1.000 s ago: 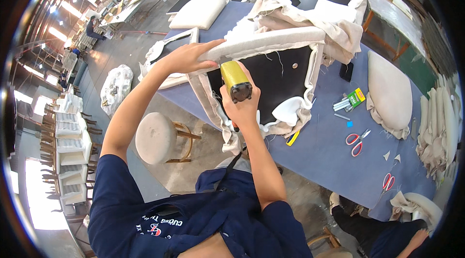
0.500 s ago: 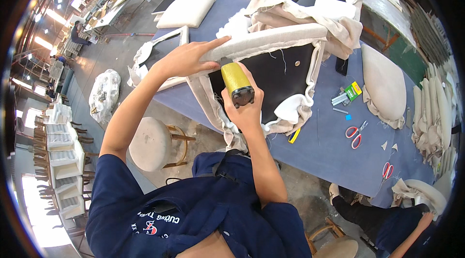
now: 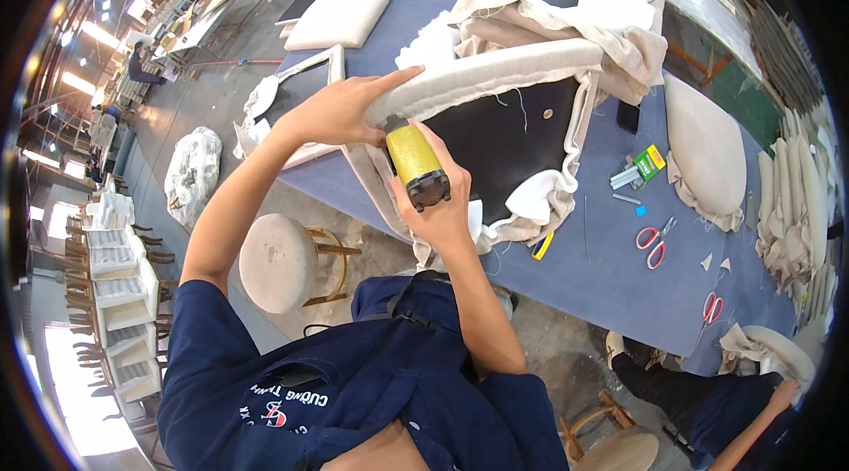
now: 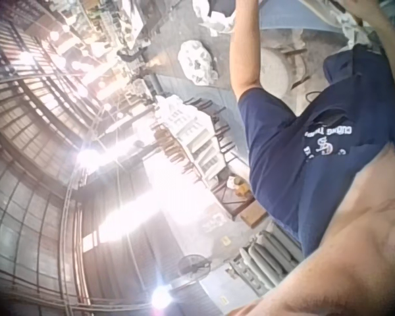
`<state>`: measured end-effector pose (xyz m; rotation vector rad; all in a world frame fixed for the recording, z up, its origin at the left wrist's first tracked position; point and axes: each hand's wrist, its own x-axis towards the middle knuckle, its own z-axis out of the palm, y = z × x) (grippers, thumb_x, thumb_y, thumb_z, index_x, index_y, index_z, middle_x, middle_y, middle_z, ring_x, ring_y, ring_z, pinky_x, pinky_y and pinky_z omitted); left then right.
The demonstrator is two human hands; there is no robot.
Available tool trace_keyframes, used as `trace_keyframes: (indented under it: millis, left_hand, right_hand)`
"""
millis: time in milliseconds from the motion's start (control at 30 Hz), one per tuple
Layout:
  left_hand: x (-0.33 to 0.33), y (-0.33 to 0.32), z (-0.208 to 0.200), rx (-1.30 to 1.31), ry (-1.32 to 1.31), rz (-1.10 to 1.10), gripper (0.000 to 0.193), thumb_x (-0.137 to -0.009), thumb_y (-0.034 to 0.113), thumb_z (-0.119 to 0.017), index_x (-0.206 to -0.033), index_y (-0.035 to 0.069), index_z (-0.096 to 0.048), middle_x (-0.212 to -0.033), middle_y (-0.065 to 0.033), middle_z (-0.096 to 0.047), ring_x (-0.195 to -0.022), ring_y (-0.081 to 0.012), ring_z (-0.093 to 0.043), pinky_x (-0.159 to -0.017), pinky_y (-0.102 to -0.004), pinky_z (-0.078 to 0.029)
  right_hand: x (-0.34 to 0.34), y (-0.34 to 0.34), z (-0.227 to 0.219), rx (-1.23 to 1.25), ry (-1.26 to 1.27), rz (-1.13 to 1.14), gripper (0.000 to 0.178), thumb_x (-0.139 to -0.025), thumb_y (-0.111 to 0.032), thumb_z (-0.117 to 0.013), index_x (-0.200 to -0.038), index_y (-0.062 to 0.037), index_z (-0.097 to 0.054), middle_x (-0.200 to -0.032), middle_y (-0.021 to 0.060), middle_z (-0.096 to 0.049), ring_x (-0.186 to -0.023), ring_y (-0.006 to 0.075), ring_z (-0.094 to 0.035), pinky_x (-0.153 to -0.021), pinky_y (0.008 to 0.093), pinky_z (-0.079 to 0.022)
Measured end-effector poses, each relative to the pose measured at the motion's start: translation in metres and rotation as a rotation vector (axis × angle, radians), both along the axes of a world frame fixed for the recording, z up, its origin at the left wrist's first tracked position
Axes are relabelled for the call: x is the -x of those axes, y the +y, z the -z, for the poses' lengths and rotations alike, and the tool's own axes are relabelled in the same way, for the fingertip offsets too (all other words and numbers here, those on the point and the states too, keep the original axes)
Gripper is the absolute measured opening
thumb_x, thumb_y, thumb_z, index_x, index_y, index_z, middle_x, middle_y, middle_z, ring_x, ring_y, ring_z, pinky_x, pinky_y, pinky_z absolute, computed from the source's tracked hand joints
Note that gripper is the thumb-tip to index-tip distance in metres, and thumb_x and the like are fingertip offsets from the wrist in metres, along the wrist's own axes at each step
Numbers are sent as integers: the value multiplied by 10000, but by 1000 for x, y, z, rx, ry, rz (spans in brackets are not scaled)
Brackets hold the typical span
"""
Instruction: The person sews a white fabric cover onto a cushion using a needle and thread, then uses a staple gun to attach the fabric to the cushion frame. They also use a blue plastic tool to smooth the fabric and a yellow utility knife to trim excess material.
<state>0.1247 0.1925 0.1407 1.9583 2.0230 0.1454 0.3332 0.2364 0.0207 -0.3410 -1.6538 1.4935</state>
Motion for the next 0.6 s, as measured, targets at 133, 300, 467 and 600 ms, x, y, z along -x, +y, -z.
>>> trace_keyframes:
  millis: [133, 300, 467, 600]
  left_hand:
    - [52, -14, 3, 108, -390, 31, 1211, -731, 513, -908, -1685, 94, -292, -1408, -250, -650, -1194, -326, -692, -991, -448, -558]
    - [56, -2, 11, 295, -570, -357, 782, -1126, 618, -339, -1668, 56, -340, -1578, -152, -536, -1422, -249, -520, -1175, -376, -439]
    - [16, 13, -15, 367, -411, -351, 739, -1129, 601, -318, -1697, 130, -280, -1650, -175, -446, -1452, -312, -505, -1203, -396, -425]
    - [19, -6, -2, 178, -122, -106, 737, -1125, 591, -343, -1710, 159, -225, -1696, -194, -373, -1471, -371, -493, -1231, -440, -394]
  right_hand:
    - [-10, -11, 8, 124, -28, 3, 622, -803, -24, -735, -1407, 31, -599, -1108, 177, -767, -976, 215, -760, -907, 337, -574]
    - [-8, -16, 28, 74, 10, 57, 617, -802, -8, -731, -1405, 17, -606, -1097, 177, -769, -932, 217, -765, -880, 334, -582]
    - [-9, -12, 43, 70, 33, 115, 642, -782, 12, -746, -1408, 17, -604, -1112, 203, -768, -954, 273, -783, -887, 349, -588]
    - [-12, -18, 30, 16, -61, 80, 674, -762, 13, -766, -1415, 18, -598, -1128, 217, -762, -991, 321, -786, -900, 363, -590]
